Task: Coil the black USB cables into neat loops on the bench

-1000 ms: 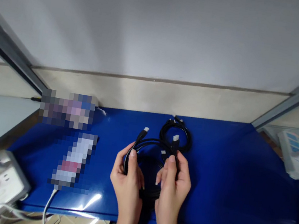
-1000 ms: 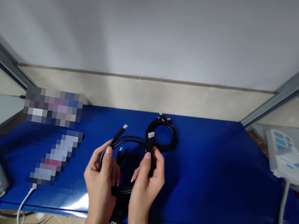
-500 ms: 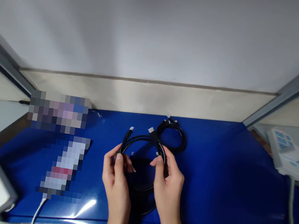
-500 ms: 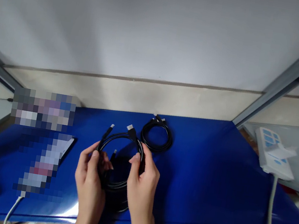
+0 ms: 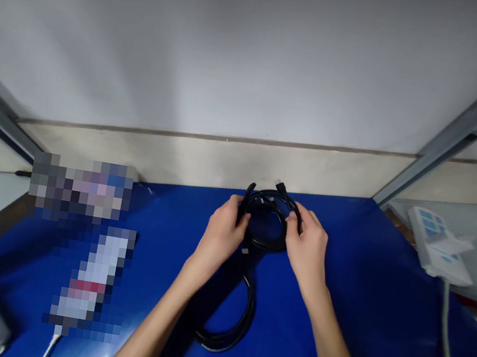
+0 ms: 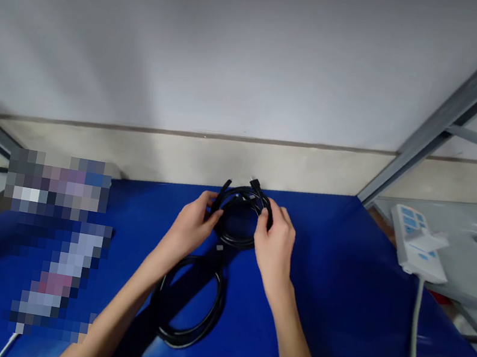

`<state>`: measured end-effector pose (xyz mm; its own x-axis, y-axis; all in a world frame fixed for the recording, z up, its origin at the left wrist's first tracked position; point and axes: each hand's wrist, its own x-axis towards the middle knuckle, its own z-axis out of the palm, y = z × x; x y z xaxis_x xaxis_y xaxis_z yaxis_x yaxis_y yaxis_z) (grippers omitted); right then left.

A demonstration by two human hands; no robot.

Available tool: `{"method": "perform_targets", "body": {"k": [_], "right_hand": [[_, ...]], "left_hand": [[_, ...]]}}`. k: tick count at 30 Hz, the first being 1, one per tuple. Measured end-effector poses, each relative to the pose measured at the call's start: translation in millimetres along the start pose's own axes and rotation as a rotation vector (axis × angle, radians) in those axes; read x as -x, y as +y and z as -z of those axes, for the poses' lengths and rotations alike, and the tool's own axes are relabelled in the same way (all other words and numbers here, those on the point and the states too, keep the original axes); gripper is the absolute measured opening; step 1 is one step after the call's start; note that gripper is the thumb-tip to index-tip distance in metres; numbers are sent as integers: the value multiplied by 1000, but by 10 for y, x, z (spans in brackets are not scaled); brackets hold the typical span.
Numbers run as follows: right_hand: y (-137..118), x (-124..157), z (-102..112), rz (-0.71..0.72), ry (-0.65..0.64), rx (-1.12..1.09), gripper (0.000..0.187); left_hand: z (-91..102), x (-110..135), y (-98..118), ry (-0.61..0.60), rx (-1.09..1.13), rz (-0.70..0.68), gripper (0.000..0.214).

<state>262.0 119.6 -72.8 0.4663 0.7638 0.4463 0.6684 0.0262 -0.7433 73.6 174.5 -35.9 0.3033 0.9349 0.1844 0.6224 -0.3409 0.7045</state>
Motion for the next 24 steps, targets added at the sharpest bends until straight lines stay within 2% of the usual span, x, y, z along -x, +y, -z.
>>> {"method": "perform_targets", "body": {"k": [3,7,16,20,24], "right_hand": [[95,-104,-80,21,-66,141,44],[209,-36,-186,11,-153,279,46],[252,7,-203,-13,-190,367,48],[191,2,-141,-26,-136,343,49],[124,156,63,-66,-18,288,55]], "left_hand": [[-143,-178,-41,-23,-54,10,25],[-259,-177,-135,-62,-113,40,26],[-236,-165,-230,-64,-123,-4,31],[-90,-111,-208,-2,-144,46,37],[317,178,-262,115,-210,193,31]]}}
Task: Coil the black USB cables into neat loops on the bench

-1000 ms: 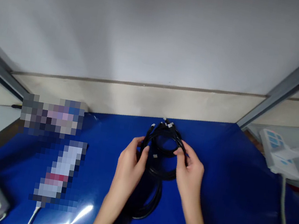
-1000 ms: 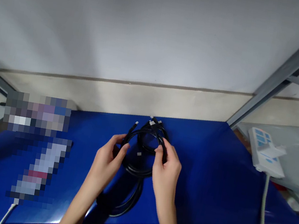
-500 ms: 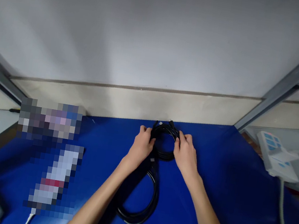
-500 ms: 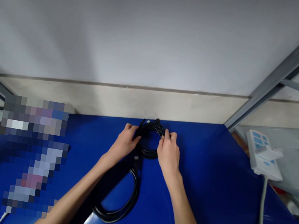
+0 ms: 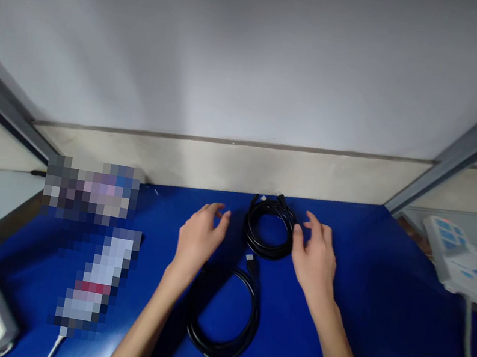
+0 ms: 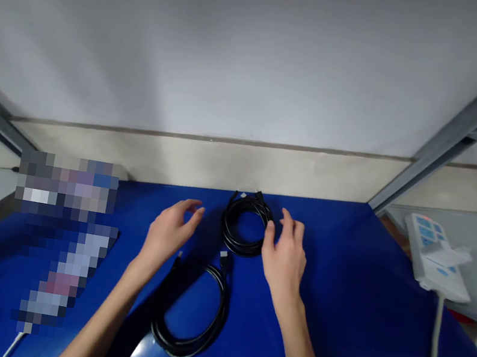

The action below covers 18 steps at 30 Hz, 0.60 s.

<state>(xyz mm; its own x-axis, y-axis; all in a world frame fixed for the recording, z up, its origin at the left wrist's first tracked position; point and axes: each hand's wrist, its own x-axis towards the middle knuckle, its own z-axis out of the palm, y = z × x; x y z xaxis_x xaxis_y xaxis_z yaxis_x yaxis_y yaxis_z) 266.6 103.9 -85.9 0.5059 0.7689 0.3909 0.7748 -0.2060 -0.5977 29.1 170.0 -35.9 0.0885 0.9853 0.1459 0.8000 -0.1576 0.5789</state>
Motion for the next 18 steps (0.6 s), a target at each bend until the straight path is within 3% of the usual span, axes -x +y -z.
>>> {"method": "perform_targets", "body": {"k": [3,5,8,11,15,18], "right_hand": [[16,378,170,-24,51,-64,52],[-3,717,221,-24,-58,-118,44],[-79,1185,170,81,-275,-41,38],[-157,1451,35,101,-256,35,41],[-299,1553,-82,35,-232,-229,37],[-527,1541,-54,-251,-176,-563,41]], "left_hand": [[296,353,-205,48,-67,135,37],[367,647,-301,13,-126,274,46],[251,1067,-364,-181,-166,349,38],[18,1365,-389,-95,-119,280,16],[-179,1524,-360,74,343,314,16],[-189,1477,-219,68,848,443,28]]}}
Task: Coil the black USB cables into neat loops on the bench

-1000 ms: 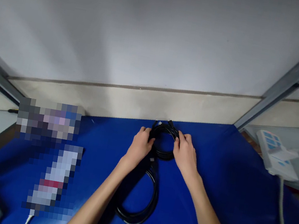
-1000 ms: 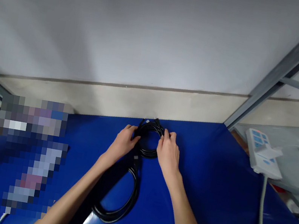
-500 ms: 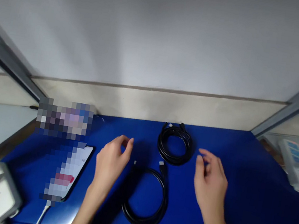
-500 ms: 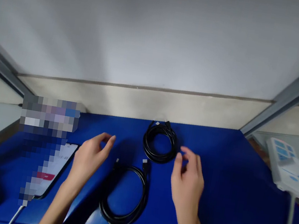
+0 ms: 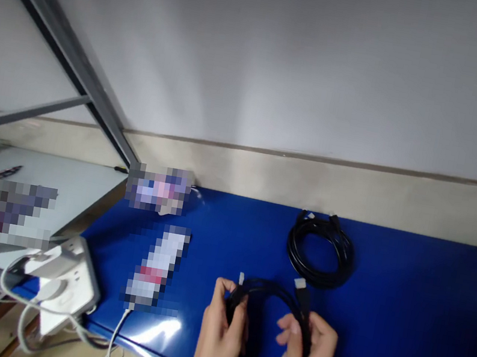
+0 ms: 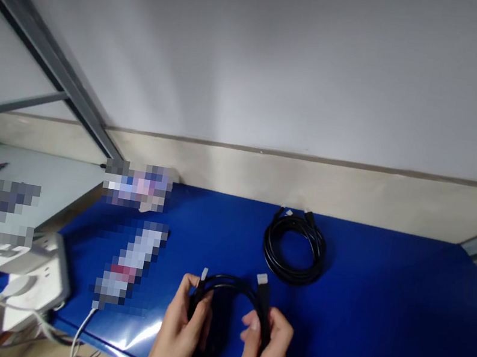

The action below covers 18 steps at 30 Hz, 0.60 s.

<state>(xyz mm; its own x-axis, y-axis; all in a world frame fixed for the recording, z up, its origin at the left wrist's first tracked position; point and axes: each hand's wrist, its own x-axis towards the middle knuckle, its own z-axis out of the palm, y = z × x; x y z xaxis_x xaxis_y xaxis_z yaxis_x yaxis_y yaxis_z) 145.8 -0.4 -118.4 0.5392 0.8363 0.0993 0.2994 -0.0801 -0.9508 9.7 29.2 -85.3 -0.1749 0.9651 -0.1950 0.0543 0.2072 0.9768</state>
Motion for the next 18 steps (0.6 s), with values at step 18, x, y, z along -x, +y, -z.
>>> {"method": "perform_targets", "body": {"k": [18], "right_hand": [[-642,-326,-31,-126,231,-566,43]], "left_hand": [[-274,-224,325,-368,619,280,60]]}}
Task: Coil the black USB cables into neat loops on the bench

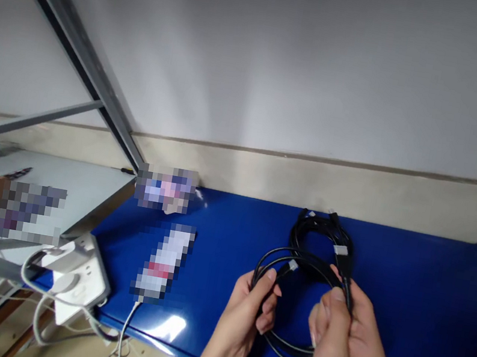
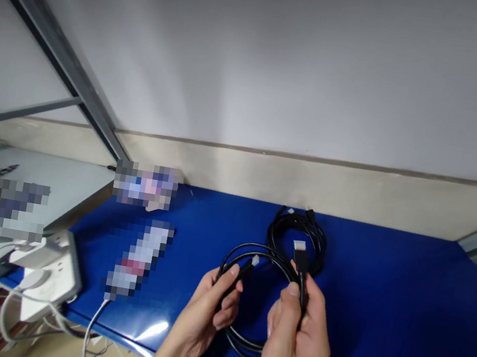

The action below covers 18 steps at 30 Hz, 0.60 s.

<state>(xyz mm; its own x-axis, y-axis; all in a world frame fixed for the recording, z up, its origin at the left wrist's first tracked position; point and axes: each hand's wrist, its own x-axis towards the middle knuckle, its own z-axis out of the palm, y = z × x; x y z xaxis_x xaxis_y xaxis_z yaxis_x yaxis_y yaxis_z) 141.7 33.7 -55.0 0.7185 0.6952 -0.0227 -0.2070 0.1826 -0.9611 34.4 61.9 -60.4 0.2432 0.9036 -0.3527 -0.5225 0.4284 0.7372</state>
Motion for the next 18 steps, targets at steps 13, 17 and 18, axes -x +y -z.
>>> {"method": "perform_targets", "body": {"k": [13,17,18], "right_hand": [[40,-51,101,114,-87,-64,35],[77,-65,86,75,-74,-18,40],[87,-69,78,62,-66,-22,41]], "left_hand": [[96,-118,-99,36,-274,-101,61],[-10,-54,-54,-9,22,-83,52],[-26,-34,-27,-41,138,-72,47]]}}
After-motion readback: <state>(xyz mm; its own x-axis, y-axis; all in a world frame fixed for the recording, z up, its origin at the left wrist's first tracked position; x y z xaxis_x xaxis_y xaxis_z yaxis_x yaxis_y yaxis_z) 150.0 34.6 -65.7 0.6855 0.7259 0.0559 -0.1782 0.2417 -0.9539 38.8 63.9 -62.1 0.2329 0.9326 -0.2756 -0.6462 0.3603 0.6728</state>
